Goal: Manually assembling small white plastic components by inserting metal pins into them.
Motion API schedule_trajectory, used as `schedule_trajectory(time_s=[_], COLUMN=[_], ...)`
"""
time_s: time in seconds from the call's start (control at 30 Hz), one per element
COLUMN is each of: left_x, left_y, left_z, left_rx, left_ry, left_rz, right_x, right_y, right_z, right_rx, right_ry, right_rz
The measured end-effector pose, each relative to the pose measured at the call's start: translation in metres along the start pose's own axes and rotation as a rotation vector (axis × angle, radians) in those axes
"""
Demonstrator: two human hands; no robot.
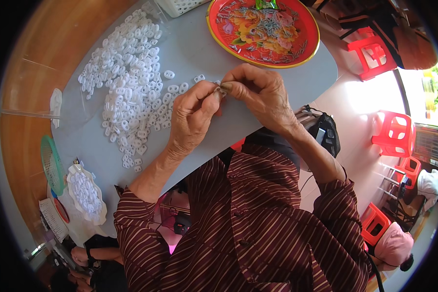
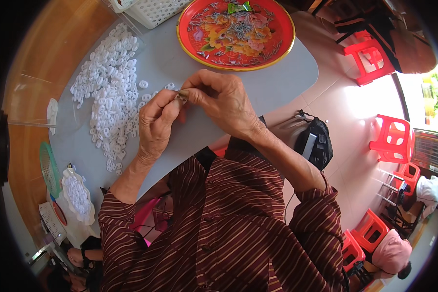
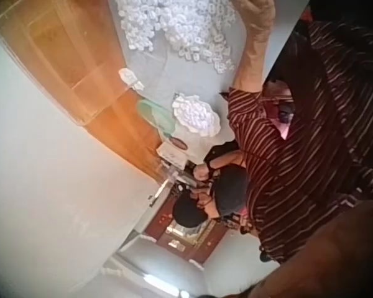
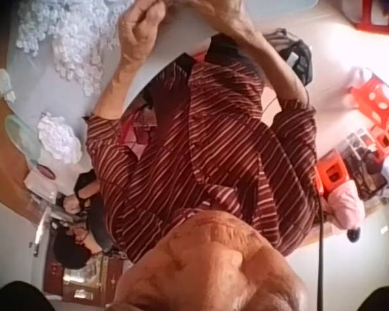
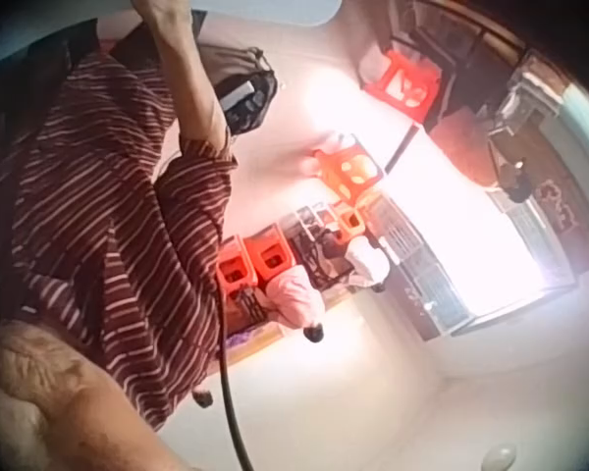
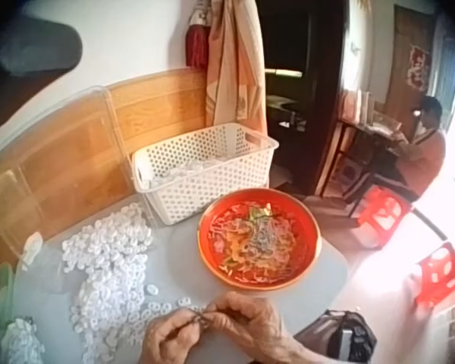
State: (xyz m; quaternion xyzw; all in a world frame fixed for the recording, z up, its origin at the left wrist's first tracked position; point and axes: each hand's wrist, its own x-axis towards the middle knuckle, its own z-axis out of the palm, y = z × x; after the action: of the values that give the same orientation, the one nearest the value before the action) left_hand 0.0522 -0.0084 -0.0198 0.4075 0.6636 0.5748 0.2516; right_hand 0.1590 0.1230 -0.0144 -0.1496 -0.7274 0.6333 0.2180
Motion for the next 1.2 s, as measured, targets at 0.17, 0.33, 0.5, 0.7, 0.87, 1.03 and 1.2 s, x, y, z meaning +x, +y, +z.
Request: schedule_trajectory(time_s=[0.17,0.33,0.5,0.7,0.87,1.03,1.2], left_x=[0.0,0.0,0.0,0.0,0.0,-0.001,0.014], left_y=[-0.002,-0.008,-0.006,-0.003,-0.005,-0.004,0.012], left_z=[0.0,-0.002,0.001,-0.001,-0.001,-0.002,-0.031], left_rx=[-0.062,0.064,-0.033,-0.049,-0.048,-0.013,0.518], left_ry=[0.007,0.01,0.022,-0.025,-0.019,-0.027,-0.051], left_rz=[-0.029,0.118,0.032,0.037,0.055,0.022,0.358], right_x=[0.0,-0.005,0.002,-0.003,-0.004,-0.005,-0.005], right_y=[-0.003,0.0,-0.001,-0.002,-0.011,0.0,0.01], right_z=[0.004,0.017,0.002,0.007,0.011,0.006,0.005], right_rx=[-0.129,-0.103,0.045,0.07,0.056,0.097,0.173], right_ry=[0.017,0.171,0.047,0.045,0.052,0.001,0.052], right_rz=[-0.006,-0.009,0.156,0.105,0.119,0.073,0.043])
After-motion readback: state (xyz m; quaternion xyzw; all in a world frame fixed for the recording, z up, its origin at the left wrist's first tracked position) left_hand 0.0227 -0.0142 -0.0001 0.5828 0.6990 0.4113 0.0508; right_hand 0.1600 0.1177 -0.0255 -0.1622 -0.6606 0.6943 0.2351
